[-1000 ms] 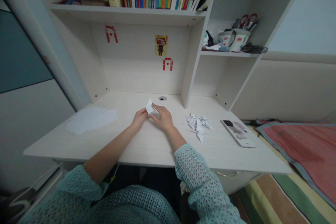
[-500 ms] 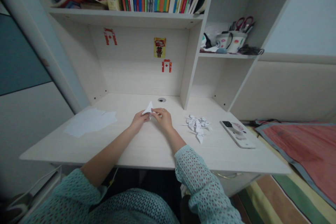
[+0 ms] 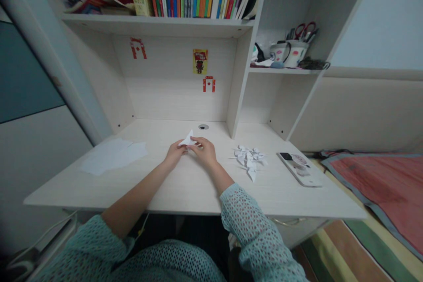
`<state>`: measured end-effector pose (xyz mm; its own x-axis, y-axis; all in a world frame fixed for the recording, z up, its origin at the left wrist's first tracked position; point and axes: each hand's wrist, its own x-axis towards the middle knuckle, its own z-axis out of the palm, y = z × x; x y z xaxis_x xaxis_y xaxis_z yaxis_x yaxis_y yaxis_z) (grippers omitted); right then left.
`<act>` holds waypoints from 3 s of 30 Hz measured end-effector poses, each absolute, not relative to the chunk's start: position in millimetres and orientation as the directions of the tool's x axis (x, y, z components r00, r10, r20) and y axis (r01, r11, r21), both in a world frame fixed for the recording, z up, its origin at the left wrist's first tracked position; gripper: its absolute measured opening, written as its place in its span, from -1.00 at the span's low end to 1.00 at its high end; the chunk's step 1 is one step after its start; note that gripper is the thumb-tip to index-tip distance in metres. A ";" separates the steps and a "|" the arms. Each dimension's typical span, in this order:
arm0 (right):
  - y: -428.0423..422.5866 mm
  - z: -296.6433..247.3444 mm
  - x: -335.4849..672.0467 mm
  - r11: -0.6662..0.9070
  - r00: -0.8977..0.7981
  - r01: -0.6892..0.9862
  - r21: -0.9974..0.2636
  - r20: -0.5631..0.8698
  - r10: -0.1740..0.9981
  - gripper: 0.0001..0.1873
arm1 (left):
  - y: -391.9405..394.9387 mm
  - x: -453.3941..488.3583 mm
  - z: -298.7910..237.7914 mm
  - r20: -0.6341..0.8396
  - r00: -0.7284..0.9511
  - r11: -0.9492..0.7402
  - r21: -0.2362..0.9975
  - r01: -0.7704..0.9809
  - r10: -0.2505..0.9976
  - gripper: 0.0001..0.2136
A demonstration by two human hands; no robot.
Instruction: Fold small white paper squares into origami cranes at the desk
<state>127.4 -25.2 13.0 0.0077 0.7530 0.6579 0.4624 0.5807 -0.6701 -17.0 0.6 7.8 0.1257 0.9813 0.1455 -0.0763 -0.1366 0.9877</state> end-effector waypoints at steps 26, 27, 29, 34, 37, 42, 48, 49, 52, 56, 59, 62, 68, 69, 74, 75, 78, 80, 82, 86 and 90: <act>-21.2 10.7 138.7 0.502 0.101 0.579 -0.642 0.668 0.737 -0.69 | -24.3 -18.0 25.1 0.662 0.241 -0.697 0.608 0.380 0.710 -0.69; -21.5 11.1 138.5 0.490 0.116 0.573 -0.657 0.657 0.745 -0.69 | -23.6 -18.4 24.2 0.671 0.247 -0.706 0.594 0.385 0.699 -0.69; -22.5 12.4 138.0 0.468 0.144 0.555 -0.688 0.634 0.760 -0.69 | -21.7 -18.8 22.4 0.684 0.253 -0.721 0.581 0.378 0.684 -0.69; -24.0 15.0 138.0 0.431 0.173 0.522 -0.736 0.586 0.792 -0.71 | -19.2 -18.6 20.9 0.704 0.262 -0.745 0.570 0.347 0.661 -0.71; -24.3 15.1 138.4 0.435 0.166 0.509 -0.743 0.580 0.797 -0.71 | -19.6 -18.6 21.1 0.712 0.264 -0.752 0.558 0.351 0.651 -0.75; -24.1 15.0 138.4 0.445 0.173 0.475 -0.759 0.576 0.799 -0.71 | -21.0 -17.6 20.9 0.736 0.271 -0.773 0.513 0.374 0.620 -0.75; -23.2 14.7 137.0 0.453 0.182 0.464 -0.761 0.582 0.792 -0.72 | -20.7 -16.5 20.4 0.778 0.220 -0.778 0.471 0.416 0.588 -0.79; -23.0 14.7 136.8 0.447 0.183 0.467 -0.763 0.579 0.795 -0.72 | -20.3 -16.6 20.1 0.785 0.210 -0.777 0.461 0.429 0.582 -0.79; -21.9 14.5 136.8 0.430 0.181 0.466 -0.773 0.559 0.809 -0.72 | -19.8 -17.8 19.5 0.810 0.206 -0.785 0.415 0.460 0.548 -0.78; -19.1 12.2 137.5 0.442 0.161 0.406 -0.800 0.539 0.827 -0.72 | -22.2 -19.3 20.8 0.840 0.269 -0.831 0.321 0.455 0.471 -0.78; -16.7 10.0 137.5 0.459 0.157 0.330 -0.825 0.527 0.835 -0.71 | -26.8 -18.9 24.0 0.843 0.294 -0.845 0.297 0.445 0.451 -0.80; -14.6 9.7 136.6 0.449 0.178 0.243 -0.860 0.494 0.851 -0.69 | -29.5 -16.9 27.3 0.833 0.245 -0.829 0.370 0.419 0.496 -0.82; -14.2 14.9 134.6 0.495 0.177 0.124 -0.860 0.510 0.842 -0.53 | -13.4 -11.1 19.8 0.528 0.119 -0.542 0.820 0.185 0.841 -0.58; -15.1 15.7 134.5 0.503 0.163 0.133 -0.854 0.520 0.839 -0.56 | -9.9 -9.9 17.5 0.441 0.185 -0.466 0.875 0.127 0.878 -0.63; -21.5 18.8 133.8 0.523 0.100 0.247 -0.816 0.558 0.824 -0.70 | -5.1 -6.5 14.3 0.221 0.304 -0.194 0.974 -0.117 0.926 -0.56; -22.9 19.6 133.8 0.528 0.095 0.287 -0.799 0.573 0.814 -0.71 | -6.1 -6.7 15.3 0.201 0.304 -0.164 0.976 -0.143 0.931 -0.55; -26.3 22.2 134.4 0.539 0.078 0.413 -0.734 0.618 0.782 -0.72 | -8.9 -7.9 18.5 0.180 0.306 -0.126 0.974 -0.186 0.935 -0.54; -27.0 23.2 135.1 0.550 0.043 0.457 -0.699 0.635 0.771 -0.70 | -9.2 -8.8 19.5 0.178 0.311 -0.117 0.972 -0.205 0.933 -0.54; -26.5 23.1 135.6 0.567 0.008 0.455 -0.687 0.640 0.769 -0.69 | -8.5 -9.3 19.4 0.171 0.325 -0.105 0.971 -0.213 0.930 -0.55; -24.6 20.8 135.8 0.597 -0.016 0.383 -0.705 0.641 0.767 -0.72 | -7.4 -9.5 18.2 0.172 0.322 -0.101 0.969 -0.225 0.931 -0.57; -23.5 19.9 136.8 0.556 -0.015 0.297 -0.777 0.578 0.816 -0.73 | -7.2 -8.9 18.5 0.178 0.316 -0.108 0.968 -0.227 0.932 -0.57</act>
